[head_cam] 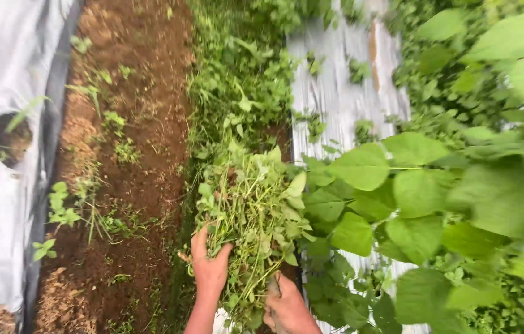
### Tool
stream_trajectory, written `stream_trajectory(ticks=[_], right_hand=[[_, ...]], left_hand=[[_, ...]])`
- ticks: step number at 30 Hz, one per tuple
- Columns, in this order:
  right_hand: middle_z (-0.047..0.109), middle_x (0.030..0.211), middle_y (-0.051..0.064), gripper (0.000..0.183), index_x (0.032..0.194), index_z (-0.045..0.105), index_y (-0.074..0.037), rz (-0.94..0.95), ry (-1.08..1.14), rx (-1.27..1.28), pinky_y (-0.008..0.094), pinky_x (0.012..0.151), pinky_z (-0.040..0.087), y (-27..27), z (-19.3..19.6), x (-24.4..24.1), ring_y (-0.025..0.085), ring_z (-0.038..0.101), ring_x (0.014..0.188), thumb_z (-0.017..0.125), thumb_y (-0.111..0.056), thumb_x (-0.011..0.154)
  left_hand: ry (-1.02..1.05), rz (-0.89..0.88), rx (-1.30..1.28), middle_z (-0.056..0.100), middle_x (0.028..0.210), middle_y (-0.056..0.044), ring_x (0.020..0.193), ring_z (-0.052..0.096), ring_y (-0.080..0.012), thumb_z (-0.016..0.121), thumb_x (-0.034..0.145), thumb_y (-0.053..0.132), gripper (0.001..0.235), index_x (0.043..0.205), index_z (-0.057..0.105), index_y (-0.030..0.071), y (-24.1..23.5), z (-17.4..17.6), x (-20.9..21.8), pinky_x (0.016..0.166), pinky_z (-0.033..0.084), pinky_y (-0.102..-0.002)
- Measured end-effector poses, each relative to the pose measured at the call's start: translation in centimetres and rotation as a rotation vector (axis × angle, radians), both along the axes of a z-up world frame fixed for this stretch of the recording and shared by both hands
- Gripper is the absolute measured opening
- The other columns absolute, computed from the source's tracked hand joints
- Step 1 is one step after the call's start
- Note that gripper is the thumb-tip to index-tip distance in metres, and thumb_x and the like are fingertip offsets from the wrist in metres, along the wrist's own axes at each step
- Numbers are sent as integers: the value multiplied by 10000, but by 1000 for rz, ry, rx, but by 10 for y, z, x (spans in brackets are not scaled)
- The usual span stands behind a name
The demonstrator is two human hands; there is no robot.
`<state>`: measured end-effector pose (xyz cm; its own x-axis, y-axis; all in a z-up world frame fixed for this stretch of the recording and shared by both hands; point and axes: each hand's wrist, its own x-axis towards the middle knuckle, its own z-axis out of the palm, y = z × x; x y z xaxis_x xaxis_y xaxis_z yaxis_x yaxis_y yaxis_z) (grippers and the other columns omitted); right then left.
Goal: Gathering a bundle of pulled weeds by hand and using a hand trowel to scrape and clear a dirt path between planting rows.
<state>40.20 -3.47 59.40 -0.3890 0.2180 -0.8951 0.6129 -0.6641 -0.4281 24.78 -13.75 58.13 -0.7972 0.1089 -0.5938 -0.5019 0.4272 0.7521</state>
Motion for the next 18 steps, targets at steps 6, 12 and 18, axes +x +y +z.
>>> stream_trajectory(ticks=[6, 12, 18], right_hand=[[509, 780, 65, 466, 1350, 650, -101, 187, 61, 111, 301, 620, 505, -16, 51, 31, 188, 585, 627, 619, 31, 904], [404, 796, 115, 501, 1422, 528, -9, -73, 140, -63, 298, 407, 347, -33, 160, 41, 195, 386, 511, 536, 143, 944], [385, 705, 114, 253, 1178, 542, 9, -4, 204, -38, 334, 412, 328, -29, 194, 48, 215, 383, 454, 542, 129, 956]], left_hand=[[-92, 69, 13, 317, 1669, -22, 1508, 358, -257, 668, 845, 272, 788, 1577, 384, 203, -17, 96, 23, 1206, 359, -608], [-50, 92, 63, 394, 1602, -50, 1458, 433, -268, 658, 846, 340, 710, 1526, 479, 245, -29, 167, 37, 1169, 400, -551], [-44, 35, 61, 340, 1629, -76, 1423, 455, -277, 667, 885, 319, 701, 1543, 429, 266, -28, 215, 39, 1150, 441, -601]])
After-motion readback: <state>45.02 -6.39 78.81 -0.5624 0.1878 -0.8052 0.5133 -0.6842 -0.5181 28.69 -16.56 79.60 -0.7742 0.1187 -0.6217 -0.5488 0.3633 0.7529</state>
